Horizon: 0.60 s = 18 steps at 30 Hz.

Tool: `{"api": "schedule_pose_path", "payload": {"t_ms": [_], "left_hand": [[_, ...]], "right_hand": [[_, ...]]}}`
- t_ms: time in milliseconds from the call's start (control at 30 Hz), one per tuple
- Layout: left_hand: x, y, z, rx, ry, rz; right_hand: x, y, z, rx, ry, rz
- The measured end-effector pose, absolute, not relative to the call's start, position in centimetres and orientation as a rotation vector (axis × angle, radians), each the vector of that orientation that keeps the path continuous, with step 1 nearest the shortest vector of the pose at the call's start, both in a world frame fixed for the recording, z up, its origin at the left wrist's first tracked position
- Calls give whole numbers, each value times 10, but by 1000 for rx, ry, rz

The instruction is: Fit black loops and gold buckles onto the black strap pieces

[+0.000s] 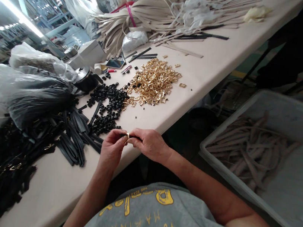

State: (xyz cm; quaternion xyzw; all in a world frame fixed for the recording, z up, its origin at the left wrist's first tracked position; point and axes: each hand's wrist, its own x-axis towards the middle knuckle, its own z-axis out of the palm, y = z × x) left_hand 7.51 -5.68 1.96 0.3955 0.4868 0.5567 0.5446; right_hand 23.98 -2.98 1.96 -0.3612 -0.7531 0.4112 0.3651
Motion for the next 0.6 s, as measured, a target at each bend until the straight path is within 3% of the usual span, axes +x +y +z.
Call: {"api": "schedule_pose_path", "payload": {"t_ms": [400, 600], "left_hand": [[79, -65, 20, 884, 1106, 1263], [70, -60, 19, 896, 1185, 1317]], "right_hand": [[240, -32, 20, -973, -1934, 958], [246, -30, 25, -917, -1959, 1094]]}}
